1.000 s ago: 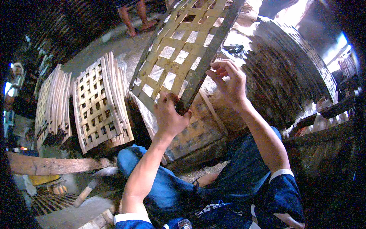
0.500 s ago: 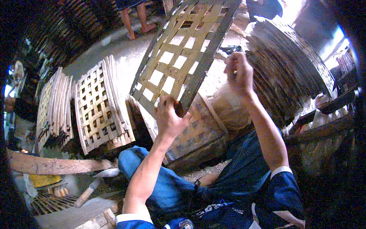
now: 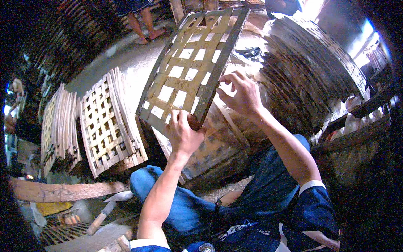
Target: The person sits on the floor and assembles a wooden lattice frame by hand. They pick up a frame, place it on a plastic sheet, and press the slats into place. The person then lifts the frame to inspect it and places it back down.
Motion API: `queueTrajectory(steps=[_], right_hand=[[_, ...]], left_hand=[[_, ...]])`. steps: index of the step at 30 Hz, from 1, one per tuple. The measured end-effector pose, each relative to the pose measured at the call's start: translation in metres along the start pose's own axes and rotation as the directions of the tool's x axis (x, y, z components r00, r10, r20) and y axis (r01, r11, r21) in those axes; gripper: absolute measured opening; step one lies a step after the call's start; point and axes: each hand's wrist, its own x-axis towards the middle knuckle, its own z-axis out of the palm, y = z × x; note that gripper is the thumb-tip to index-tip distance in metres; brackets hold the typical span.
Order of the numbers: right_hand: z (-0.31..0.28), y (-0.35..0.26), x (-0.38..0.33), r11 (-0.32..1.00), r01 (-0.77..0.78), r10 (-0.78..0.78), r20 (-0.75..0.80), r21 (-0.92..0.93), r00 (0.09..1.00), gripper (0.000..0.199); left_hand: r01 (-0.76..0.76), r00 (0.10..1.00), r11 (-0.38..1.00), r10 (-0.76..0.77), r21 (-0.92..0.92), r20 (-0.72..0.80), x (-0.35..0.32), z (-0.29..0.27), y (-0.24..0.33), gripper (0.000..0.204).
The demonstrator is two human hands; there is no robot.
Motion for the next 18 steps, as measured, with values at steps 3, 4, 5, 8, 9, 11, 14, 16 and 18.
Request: queueTrajectory(steps=[3,4,5,8,9,11,14,16,18], right_hand=[[0.005,0.004,0.0,0.996,-0.082,0.081,0.018,0.044,0.997,0.021],[0.007,0.007,0.0,0.993,-0.104,0.103,0.023,0.054,0.994,0.02],[0.009,0.008,-0.002,0.995,-0.092,0.091,0.016,0.027,0.996,0.018],[0.015,0.005,-0.007,0.996,-0.085,0.085,-0.013,-0.018,0.996,0.014],[0.015,0.005,-0.006,0.996,-0.076,0.076,-0.01,-0.044,0.997,0.014],[0.018,0.007,-0.006,0.994,-0.061,0.06,-0.007,-0.096,0.998,0.013],[0.014,0.014,0.001,0.995,-0.076,0.077,0.006,-0.058,0.997,0.014],[0.005,0.025,0.01,0.997,-0.077,0.076,-0.018,-0.023,0.997,0.015],[-0.009,0.047,0.027,0.983,-0.16,0.146,-0.151,-0.085,0.978,0.013]], left_hand=[[-0.031,0.998,0.998,0.034,0.048,-0.047,0.0,0.007,-0.007,0.051],[-0.029,0.999,0.996,0.032,0.082,-0.036,0.0,0.006,-0.006,0.052],[-0.026,0.999,0.993,0.029,0.115,-0.026,-0.002,0.005,-0.005,0.053],[-0.036,0.999,0.987,0.037,0.154,-0.006,-0.001,0.0,-0.004,0.054],[-0.041,0.999,0.987,0.041,0.155,0.003,-0.002,0.0,-0.003,0.054],[-0.039,0.998,0.99,0.044,0.138,-0.034,-0.003,0.003,-0.004,0.054],[-0.052,0.997,0.991,0.058,0.122,-0.051,-0.002,0.003,-0.001,0.052],[-0.031,0.998,0.996,0.036,0.087,-0.051,-0.002,0.005,-0.006,0.052],[0.003,1.0,0.998,-0.002,0.058,-0.024,-0.003,0.003,-0.008,0.048]])
